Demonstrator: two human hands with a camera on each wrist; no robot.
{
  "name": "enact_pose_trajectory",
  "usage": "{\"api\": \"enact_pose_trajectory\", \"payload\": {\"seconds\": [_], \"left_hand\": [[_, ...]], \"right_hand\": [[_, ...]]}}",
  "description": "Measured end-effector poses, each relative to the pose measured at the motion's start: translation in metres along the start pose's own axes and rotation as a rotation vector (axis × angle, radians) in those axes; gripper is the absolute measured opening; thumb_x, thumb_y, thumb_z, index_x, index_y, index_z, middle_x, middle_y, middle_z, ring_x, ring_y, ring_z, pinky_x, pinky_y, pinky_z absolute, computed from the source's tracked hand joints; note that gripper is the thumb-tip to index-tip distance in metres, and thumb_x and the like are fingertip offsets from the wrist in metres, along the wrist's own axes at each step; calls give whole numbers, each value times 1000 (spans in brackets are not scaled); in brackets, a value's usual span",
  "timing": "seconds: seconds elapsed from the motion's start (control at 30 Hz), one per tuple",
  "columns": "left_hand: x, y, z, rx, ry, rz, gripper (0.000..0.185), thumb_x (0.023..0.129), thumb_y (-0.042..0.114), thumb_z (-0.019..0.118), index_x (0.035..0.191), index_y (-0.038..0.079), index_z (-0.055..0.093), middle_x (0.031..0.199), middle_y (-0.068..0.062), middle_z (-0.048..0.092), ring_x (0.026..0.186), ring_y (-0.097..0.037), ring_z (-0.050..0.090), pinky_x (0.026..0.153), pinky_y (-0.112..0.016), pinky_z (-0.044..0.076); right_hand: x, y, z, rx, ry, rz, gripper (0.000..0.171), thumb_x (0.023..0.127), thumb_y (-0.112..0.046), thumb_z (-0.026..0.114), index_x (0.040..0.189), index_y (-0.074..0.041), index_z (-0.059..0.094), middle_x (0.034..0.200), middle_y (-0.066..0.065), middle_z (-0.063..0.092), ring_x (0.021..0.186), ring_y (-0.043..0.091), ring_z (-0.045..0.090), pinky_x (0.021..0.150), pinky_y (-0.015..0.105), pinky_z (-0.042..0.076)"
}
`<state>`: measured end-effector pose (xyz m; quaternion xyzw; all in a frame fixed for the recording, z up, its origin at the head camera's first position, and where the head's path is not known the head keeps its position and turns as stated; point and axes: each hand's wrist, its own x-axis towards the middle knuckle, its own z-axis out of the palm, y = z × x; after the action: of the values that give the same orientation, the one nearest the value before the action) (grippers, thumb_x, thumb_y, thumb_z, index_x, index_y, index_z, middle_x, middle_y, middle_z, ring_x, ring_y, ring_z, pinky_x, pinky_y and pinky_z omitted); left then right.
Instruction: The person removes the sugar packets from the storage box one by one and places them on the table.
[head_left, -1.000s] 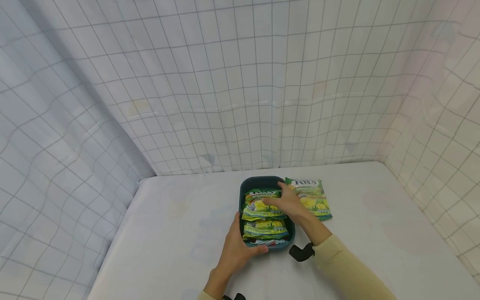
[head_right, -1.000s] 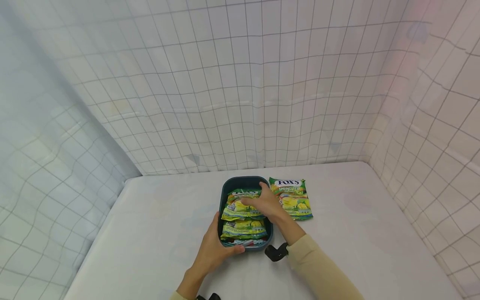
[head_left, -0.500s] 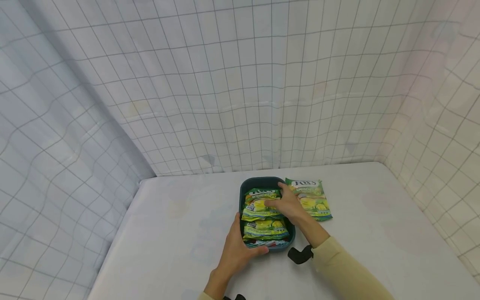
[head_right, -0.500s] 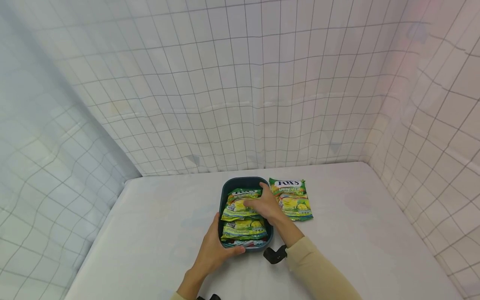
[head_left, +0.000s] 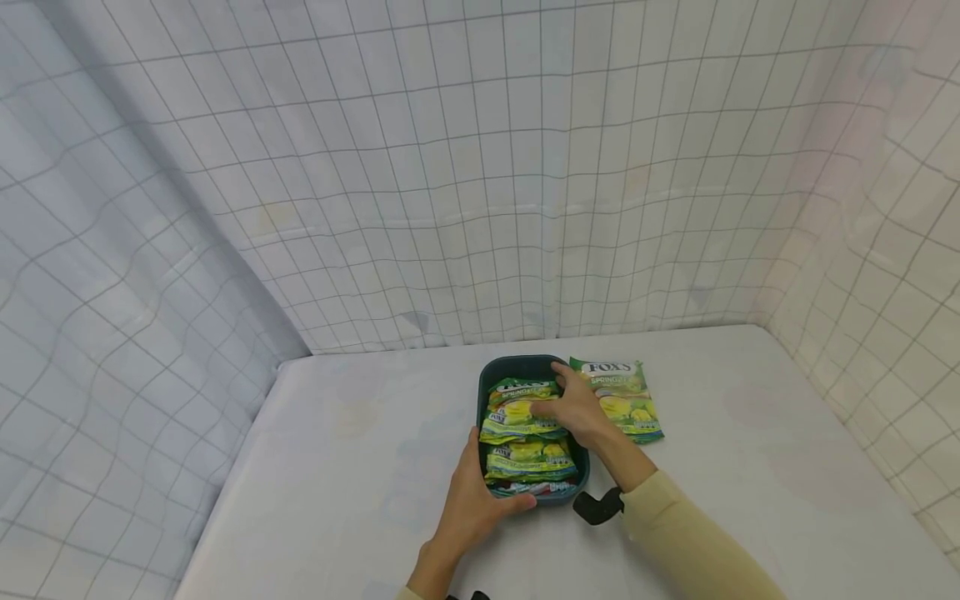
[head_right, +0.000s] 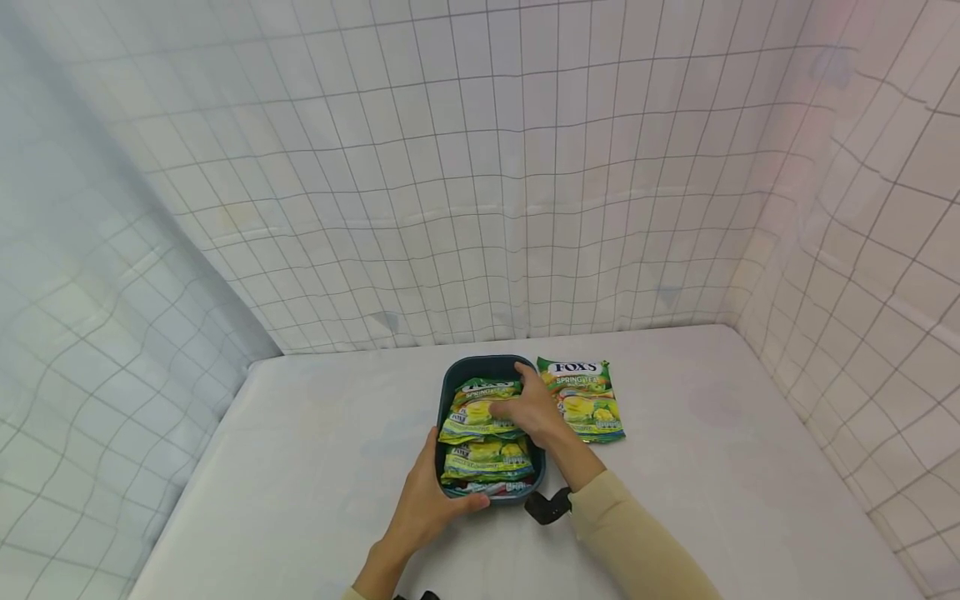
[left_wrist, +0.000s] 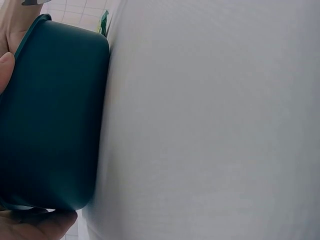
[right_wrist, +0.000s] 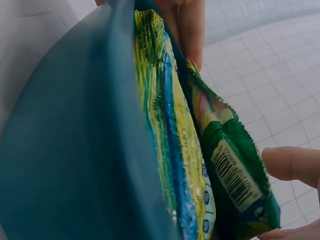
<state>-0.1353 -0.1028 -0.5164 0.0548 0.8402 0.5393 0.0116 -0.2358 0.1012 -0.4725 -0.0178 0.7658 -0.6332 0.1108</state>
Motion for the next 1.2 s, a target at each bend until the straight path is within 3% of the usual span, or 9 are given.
{"api": "enact_pose_trajectory", "payload": {"seconds": [0.27,0.53,0.77,0.87,1.0,1.2], "left_hand": [[-1,1,-1,-9,1,26,132,68,40,97,164,9,12,160,-14,33,143,-32,37,113,-57,34],[-1,-3,1,-20,-5,50,130,68,41,96,164,11,13,158,-11,35,141,-28,40,112,-55,35],[2,-4,1,-40,-12,75,129,69,40,97,164,16,13,158,-5,37,140,-24,41,113,-54,35],[2,-3,1,-35,-10,72,130,68,39,97,164,15,13,159,-6,36,141,-25,40,113,-54,35],[2,-1,0,-22,-13,42,132,69,40,96,164,11,10,161,-11,32,144,-29,36,114,-55,33],[1,0,0,-12,-11,22,132,69,41,96,164,7,10,163,-16,29,146,-34,33,113,-58,32]], "right_hand": [[2,4,2,13,7,-20,83,88,-5,76,158,-2,32,161,24,31,144,45,33,104,59,43],[9,9,6,54,-46,-38,80,88,-2,76,156,1,34,158,21,37,138,42,42,98,52,48],[13,11,7,63,-67,-52,82,88,1,76,157,0,32,159,22,35,113,40,60,83,40,51],[13,11,6,67,-67,-65,83,87,3,77,157,0,33,158,22,35,117,40,58,83,40,52],[10,9,5,65,-62,-77,83,86,4,77,157,-1,33,158,22,37,135,40,45,88,43,53],[4,7,3,28,-59,-114,86,85,5,77,158,-1,32,158,23,36,144,43,33,94,51,50]]}}
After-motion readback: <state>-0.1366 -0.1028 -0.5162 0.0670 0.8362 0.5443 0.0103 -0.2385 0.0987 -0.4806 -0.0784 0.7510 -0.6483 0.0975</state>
